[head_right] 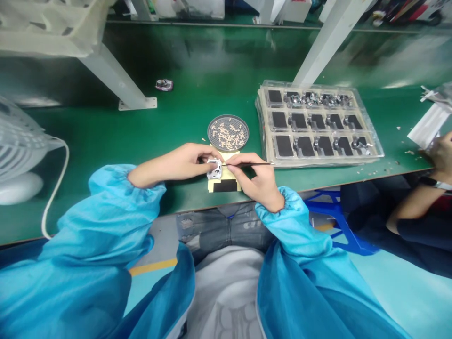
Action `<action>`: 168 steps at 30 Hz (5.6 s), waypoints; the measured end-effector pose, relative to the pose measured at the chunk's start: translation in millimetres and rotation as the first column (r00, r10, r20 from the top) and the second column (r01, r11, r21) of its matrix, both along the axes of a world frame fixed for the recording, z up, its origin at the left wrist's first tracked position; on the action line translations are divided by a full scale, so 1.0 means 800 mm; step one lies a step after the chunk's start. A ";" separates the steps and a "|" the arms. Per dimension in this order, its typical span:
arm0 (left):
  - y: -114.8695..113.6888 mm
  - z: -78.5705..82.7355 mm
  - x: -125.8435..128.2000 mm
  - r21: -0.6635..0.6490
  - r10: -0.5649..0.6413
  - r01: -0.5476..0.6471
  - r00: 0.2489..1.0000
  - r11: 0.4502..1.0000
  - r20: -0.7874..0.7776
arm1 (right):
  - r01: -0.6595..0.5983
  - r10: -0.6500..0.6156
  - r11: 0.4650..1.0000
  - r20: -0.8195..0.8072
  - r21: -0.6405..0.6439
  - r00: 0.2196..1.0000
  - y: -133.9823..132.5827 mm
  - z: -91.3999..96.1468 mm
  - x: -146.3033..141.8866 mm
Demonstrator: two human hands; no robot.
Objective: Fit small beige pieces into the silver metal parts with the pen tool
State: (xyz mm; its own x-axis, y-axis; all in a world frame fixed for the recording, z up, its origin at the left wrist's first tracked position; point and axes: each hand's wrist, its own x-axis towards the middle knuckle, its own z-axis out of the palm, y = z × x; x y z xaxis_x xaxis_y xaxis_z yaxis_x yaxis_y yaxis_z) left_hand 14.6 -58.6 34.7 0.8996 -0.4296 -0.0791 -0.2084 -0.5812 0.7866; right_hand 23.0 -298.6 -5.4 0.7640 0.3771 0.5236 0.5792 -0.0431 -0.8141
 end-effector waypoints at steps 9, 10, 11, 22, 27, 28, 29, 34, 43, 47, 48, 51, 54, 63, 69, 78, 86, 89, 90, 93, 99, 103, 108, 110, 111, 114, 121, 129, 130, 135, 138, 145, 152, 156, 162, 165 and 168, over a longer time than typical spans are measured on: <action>0.000 -0.003 0.000 0.004 0.003 -0.003 1.000 1.000 0.026 | 0.019 -0.012 0.997 0.095 -0.073 0.995 0.002 0.002 0.000; 0.000 -0.003 0.000 0.007 0.003 -0.004 1.000 1.000 0.028 | 0.018 -0.011 0.997 0.094 -0.076 0.995 0.002 0.002 0.000; 0.000 -0.003 0.000 0.009 0.004 -0.004 1.000 1.000 0.030 | 0.018 -0.011 0.997 0.095 -0.077 0.995 0.002 0.002 0.000; -0.002 0.003 0.000 0.010 0.007 -0.007 1.000 1.000 -0.014 | 0.011 -0.003 0.997 0.105 -0.077 0.994 0.000 0.003 -0.002; 0.001 0.009 0.002 -0.021 -0.045 0.044 0.997 0.999 -0.063 | 0.027 -0.013 0.992 0.116 -0.122 0.993 -0.001 0.007 -0.003; 0.002 0.009 0.003 -0.027 -0.056 0.054 0.996 0.998 -0.065 | 0.033 -0.018 0.991 0.122 -0.127 0.992 -0.001 0.007 -0.002; 0.002 0.009 0.003 -0.032 -0.062 0.060 0.996 0.998 -0.064 | 0.036 -0.020 0.991 0.124 -0.128 0.992 -0.001 0.007 -0.002; 0.003 0.008 0.003 -0.036 -0.043 0.041 0.997 0.999 -0.061 | 0.025 -0.011 0.992 0.108 -0.123 0.994 0.000 0.006 -0.002; 0.000 0.006 0.002 -0.026 -0.025 0.024 0.999 0.999 -0.047 | 0.013 -0.003 0.994 0.088 -0.106 0.996 -0.001 0.003 -0.003; -0.001 0.007 0.002 -0.033 -0.029 0.028 0.999 0.999 -0.043 | 0.001 0.008 0.994 0.087 -0.109 0.996 -0.001 0.002 -0.002; -0.001 0.007 0.002 -0.032 -0.030 0.029 0.999 0.999 -0.040 | -0.001 0.011 0.993 0.088 -0.114 0.996 -0.001 0.002 -0.002; -0.001 0.007 0.002 -0.035 -0.033 0.032 0.999 0.999 -0.029 | -0.017 0.026 0.993 0.076 -0.117 0.997 0.000 0.002 -0.002; 0.000 0.007 0.002 -0.027 -0.044 0.044 0.999 0.999 -0.026 | -0.045 0.044 0.994 -0.016 -0.102 0.999 -0.005 0.004 -0.002; 0.006 0.002 0.003 -0.007 -0.052 0.052 0.997 0.999 -0.057 | -0.169 0.156 0.986 -0.304 -0.017 0.940 -0.025 -0.004 -0.009; -0.001 -0.004 -0.001 -0.115 0.141 -0.144 0.989 0.983 -0.031 | -0.084 0.102 0.993 -0.242 0.084 0.965 -0.054 0.040 -0.018; -0.017 -0.004 -0.002 -0.296 0.446 -0.451 0.891 0.842 -0.087 | 0.721 -0.754 0.384 0.256 -0.577 0.605 -0.243 0.137 0.129; -0.025 -0.003 -0.001 -0.376 0.417 -0.475 0.880 0.795 -0.229 | 0.363 -0.806 0.023 0.198 -0.931 0.558 -0.296 0.130 0.131; -0.029 -0.001 -0.004 -0.465 0.383 -0.481 0.876 0.744 -0.293 | 0.334 -0.797 0.044 0.169 -0.942 0.580 -0.298 0.128 0.129; -0.030 -0.001 -0.005 -0.495 0.370 -0.477 0.878 0.726 -0.304 | 0.326 -0.790 0.048 0.164 -0.944 0.591 -0.298 0.128 0.128; -0.030 -0.003 -0.006 -0.571 0.325 -0.461 0.887 0.679 -0.330 | 0.334 -0.773 0.067 0.163 -0.940 0.613 -0.299 0.127 0.126; -0.024 -0.007 -0.007 -0.644 0.265 -0.432 0.901 0.631 -0.345 | 0.495 -0.828 0.165 0.153 -0.853 0.539 -0.302 0.115 0.121; -0.027 -0.006 -0.010 -0.682 0.245 -0.398 0.917 0.613 -0.316 | 0.708 -0.846 0.332 0.134 -0.624 0.515 -0.269 0.121 0.104; -0.033 -0.009 -0.008 -0.670 0.358 -0.426 0.901 0.609 -0.247 | 0.522 -0.563 0.801 -0.069 -0.293 0.824 -0.154 0.119 0.050; -0.033 -0.011 -0.005 -0.660 0.404 -0.457 0.881 0.597 -0.244 | 0.241 -0.298 0.943 -0.261 -0.229 0.918 -0.100 0.107 0.029; -0.032 -0.012 -0.004 -0.657 0.420 -0.468 0.874 0.592 -0.244 | 0.115 -0.178 0.973 -0.333 -0.199 0.926 -0.075 0.099 0.021; -0.028 -0.017 -0.001 -0.682 0.418 -0.456 0.877 0.571 -0.236 | -0.011 -0.014 0.998 -0.409 -0.058 0.912 -0.016 0.077 0.011; -0.021 -0.023 -0.004 -0.742 0.338 -0.356 0.923 0.568 -0.185 | -0.058 0.041 0.998 -0.527 -0.016 0.849 0.020 0.052 0.021; -0.028 -0.013 -0.012 -0.731 0.322 -0.260 0.945 0.631 -0.057 | -0.037 -0.003 0.997 -0.543 -0.061 0.840 0.020 0.049 0.028; -0.029 -0.014 -0.012 -0.723 0.321 -0.248 0.946 0.645 -0.039 | -0.031 -0.004 0.998 -0.551 -0.054 0.834 0.020 0.048 0.028; -0.030 -0.024 -0.013 -0.606 0.348 -0.229 0.934 0.762 0.085 | -0.002 0.011 1.000 -0.594 0.016 0.805 0.020 0.040 0.029; -0.029 -0.028 -0.013 -0.539 0.391 -0.263 0.911 0.800 0.136 | 0.012 0.013 0.999 -0.602 0.038 0.798 0.021 0.038 0.029; -0.027 -0.016 -0.015 -0.490 0.427 -0.305 0.890 0.816 0.157 | 0.049 -0.012 0.997 -0.546 0.052 0.838 0.027 0.033 0.029; -0.029 -0.008 -0.012 -0.703 0.292 -0.322 0.941 0.634 -0.169 | 0.016 0.071 0.987 -0.525 0.160 0.848 0.036 0.032 0.031; -0.030 -0.006 -0.012 -0.720 0.251 -0.329 0.943 0.612 -0.218 | 0.035 0.016 0.996 -0.537 0.084 0.843 0.036 0.036 0.029; -0.031 -0.007 -0.013 -0.706 0.280 -0.343 0.937 0.620 -0.209 | 0.001 0.039 0.997 -0.529 0.075 0.848 0.038 0.034 0.028; -0.033 -0.011 -0.012 -0.673 0.338 -0.346 0.929 0.653 -0.151 | 0.027 0.038 0.992 -0.488 0.125 0.872 0.039 0.030 0.030; -0.037 -0.014 -0.013 -0.618 0.375 -0.369 0.918 0.694 -0.128 | 0.056 0.018 0.989 -0.479 0.139 0.877 0.041 0.025 0.028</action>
